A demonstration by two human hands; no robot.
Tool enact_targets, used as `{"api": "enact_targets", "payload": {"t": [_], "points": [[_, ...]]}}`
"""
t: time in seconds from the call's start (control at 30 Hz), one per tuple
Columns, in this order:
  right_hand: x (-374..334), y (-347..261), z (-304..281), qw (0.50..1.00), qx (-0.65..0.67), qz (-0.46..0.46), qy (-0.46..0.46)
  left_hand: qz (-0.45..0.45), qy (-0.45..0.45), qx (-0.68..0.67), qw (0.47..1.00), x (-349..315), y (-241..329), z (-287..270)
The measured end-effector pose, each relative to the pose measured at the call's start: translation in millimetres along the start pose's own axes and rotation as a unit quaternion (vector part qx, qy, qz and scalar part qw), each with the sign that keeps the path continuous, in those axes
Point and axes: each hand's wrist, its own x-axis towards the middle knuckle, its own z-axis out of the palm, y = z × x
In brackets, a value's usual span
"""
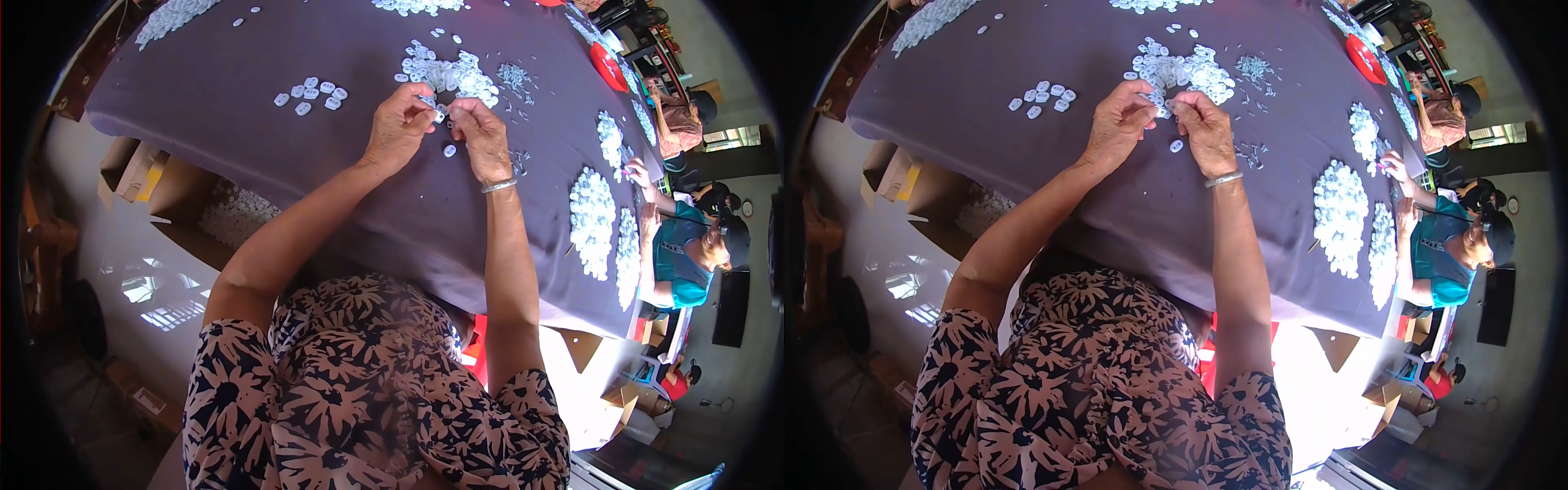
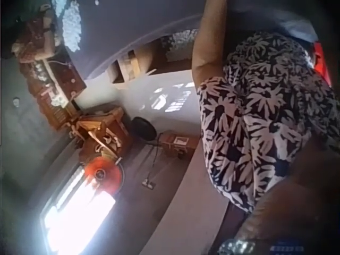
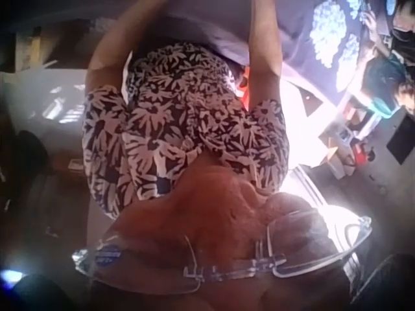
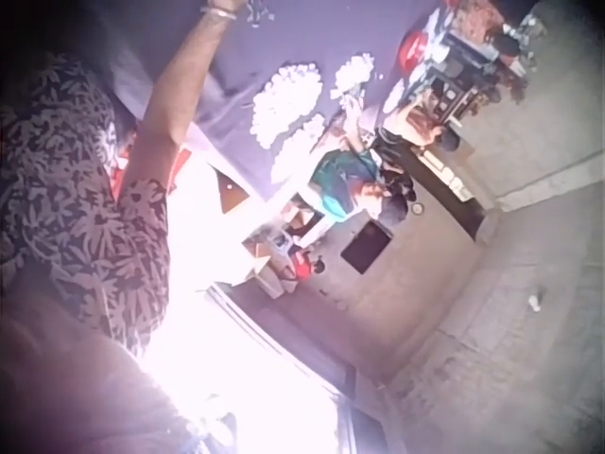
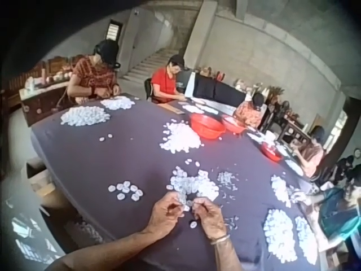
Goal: The person assembles plastic fasteners by inserting small pins into plastic pieces by hand and placing the assembled parts onto the table.
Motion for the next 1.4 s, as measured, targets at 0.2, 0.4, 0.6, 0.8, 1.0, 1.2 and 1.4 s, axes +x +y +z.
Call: {"api": "enact_targets", "payload": {"t": [0.2,0.4,0.6,0.8,1.0,1.2,1.4], "points": [[-3.2,0.9,-1.7,0.994,0.104,0.015,0.021,0.001,-0.016,0.003,1.000,-1.7,-1.3,0.1],[-3.8,-0.4,-3.5,0.997,0.065,0.040,0.017,-0.002,-0.042,0.009,0.999,-1.3,-5.8,0.0],[-3.1,1.9,-7.0,0.999,0.014,0.043,-0.021,0.009,-0.056,0.014,0.998,-0.8,-10.0,2.6],[-5.4,-0.7,-9.0,0.998,-0.020,0.040,-0.034,0.018,-0.060,0.034,0.997,-1.9,-10.9,3.3],[-5.7,-0.6,-9.6,0.999,-0.022,0.035,-0.033,0.028,-0.063,0.040,0.997,-2.3,-10.7,3.9],[-5.8,0.3,-9.6,0.999,-0.004,0.030,-0.035,0.027,-0.065,0.041,0.997,-2.2,-11.7,2.6],[-6.7,1.9,-7.5,0.999,-0.002,0.039,-0.010,0.038,-0.061,0.024,0.997,-2.0,-10.9,4.5]]}}
